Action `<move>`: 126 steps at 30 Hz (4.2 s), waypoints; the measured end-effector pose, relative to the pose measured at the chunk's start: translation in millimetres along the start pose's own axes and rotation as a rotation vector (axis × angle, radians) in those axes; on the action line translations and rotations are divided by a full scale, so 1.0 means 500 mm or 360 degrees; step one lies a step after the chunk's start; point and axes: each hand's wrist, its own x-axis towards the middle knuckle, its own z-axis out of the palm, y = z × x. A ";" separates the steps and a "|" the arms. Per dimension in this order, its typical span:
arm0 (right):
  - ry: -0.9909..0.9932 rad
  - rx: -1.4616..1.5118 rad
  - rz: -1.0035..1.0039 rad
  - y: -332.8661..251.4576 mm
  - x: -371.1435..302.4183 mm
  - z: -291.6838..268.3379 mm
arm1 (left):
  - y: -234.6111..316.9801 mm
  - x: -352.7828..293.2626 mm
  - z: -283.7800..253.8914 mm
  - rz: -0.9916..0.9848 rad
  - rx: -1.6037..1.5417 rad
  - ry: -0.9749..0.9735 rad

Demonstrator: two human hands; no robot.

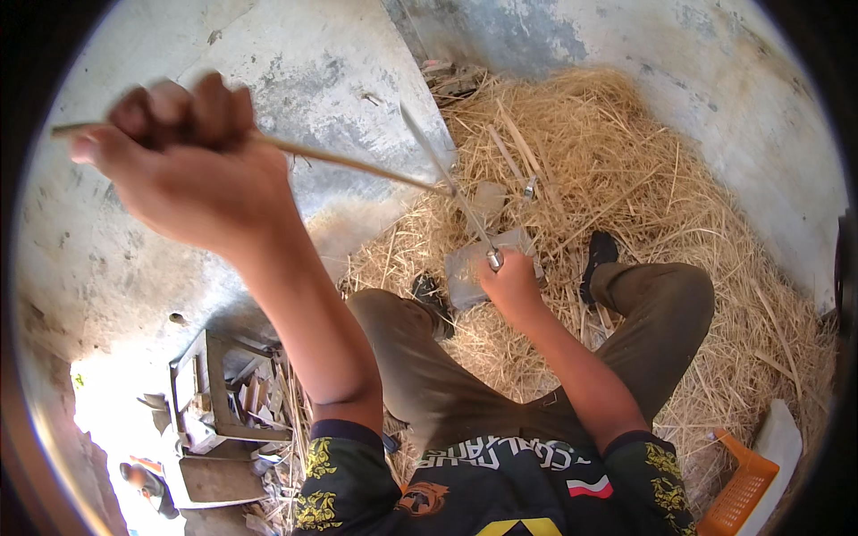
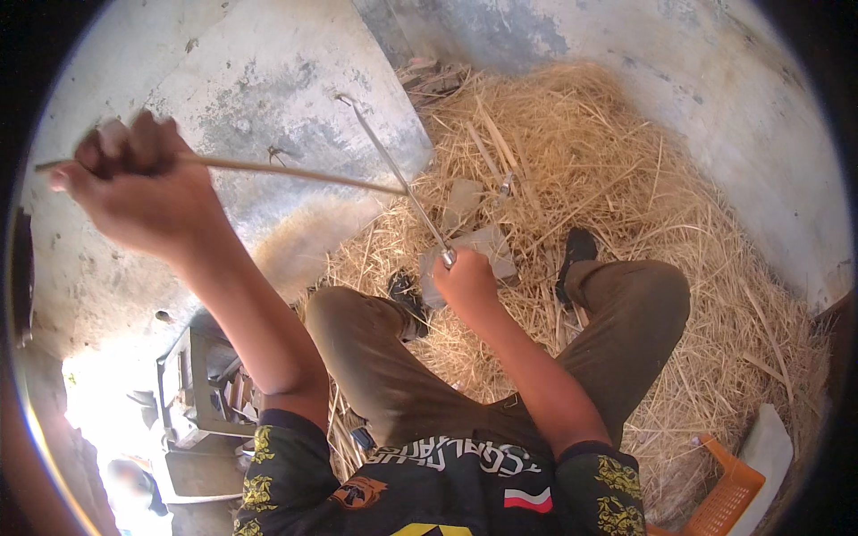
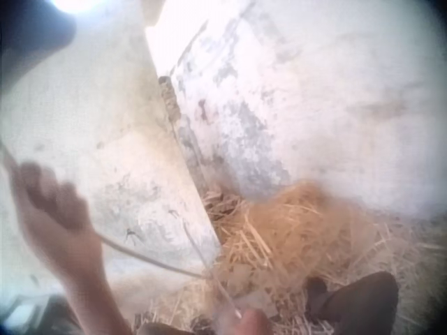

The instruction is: The person sits on a straw-covered floor and uses a large knife to shave the surface of thin wooden sticks. They hold the stick in one hand and scrape the blade along its length to remove the outer layer, repeating this process on multiple sticks.

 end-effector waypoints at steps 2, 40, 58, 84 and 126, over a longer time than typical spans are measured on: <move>-0.0076 -0.0121 0.0041 0.013 0.008 -0.003 | -0.021 -0.062 -0.019 -0.0004 -0.0105 0.0018; 0.0277 -0.0268 -0.0481 -0.013 -0.002 -0.029 | 0.136 -0.267 -0.205 0.0446 -0.0962 0.0193; -0.0508 0.1584 0.0039 -0.184 -0.027 -0.161 | 0.100 -0.294 -0.171 0.0056 -0.0822 0.0328; 0.0667 -0.0320 -0.0288 -0.099 0.155 -0.364 | -0.038 -0.475 -0.171 -0.3160 -0.0513 -0.0653; 0.0265 -0.1311 -0.1189 0.047 0.115 -0.180 | -0.191 -0.628 -0.087 -0.1555 0.0936 -0.0605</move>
